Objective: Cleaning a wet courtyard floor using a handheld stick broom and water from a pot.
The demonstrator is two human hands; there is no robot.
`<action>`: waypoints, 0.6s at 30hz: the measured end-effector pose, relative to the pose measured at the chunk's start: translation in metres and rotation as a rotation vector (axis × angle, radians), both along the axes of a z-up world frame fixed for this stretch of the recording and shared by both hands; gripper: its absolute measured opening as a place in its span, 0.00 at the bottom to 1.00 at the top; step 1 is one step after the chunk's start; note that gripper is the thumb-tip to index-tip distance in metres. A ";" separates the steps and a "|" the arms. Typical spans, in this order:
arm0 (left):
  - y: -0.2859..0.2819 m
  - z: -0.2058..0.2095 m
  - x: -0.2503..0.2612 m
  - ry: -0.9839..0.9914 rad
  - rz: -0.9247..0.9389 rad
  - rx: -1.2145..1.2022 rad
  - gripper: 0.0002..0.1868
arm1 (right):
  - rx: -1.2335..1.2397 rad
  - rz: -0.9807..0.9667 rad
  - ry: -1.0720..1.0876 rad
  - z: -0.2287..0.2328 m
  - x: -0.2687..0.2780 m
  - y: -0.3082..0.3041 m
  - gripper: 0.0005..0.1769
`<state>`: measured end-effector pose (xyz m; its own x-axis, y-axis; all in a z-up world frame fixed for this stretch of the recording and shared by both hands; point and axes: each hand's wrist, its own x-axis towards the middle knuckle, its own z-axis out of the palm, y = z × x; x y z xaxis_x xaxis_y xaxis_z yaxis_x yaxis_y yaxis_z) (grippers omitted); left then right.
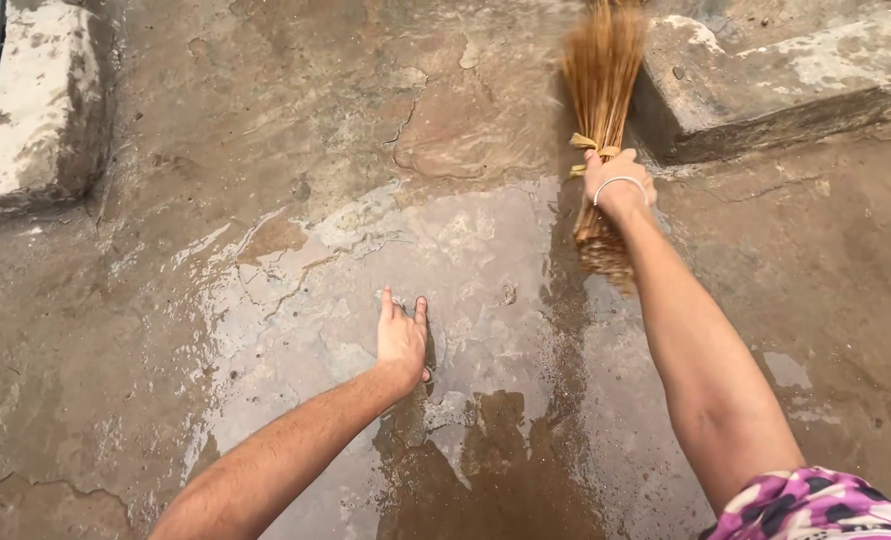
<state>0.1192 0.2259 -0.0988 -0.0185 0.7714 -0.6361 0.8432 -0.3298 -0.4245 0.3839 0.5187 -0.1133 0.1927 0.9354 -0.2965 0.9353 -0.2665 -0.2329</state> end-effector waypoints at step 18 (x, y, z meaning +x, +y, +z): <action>0.001 -0.010 -0.001 0.019 0.018 0.004 0.76 | -0.079 0.492 -0.302 0.045 0.075 -0.099 0.35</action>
<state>0.1178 0.2271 -0.1084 -0.0445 0.7734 -0.6323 0.8405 -0.3131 -0.4421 0.4586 0.4198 -0.0679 -0.1723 0.9134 -0.3687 0.9753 0.2106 0.0661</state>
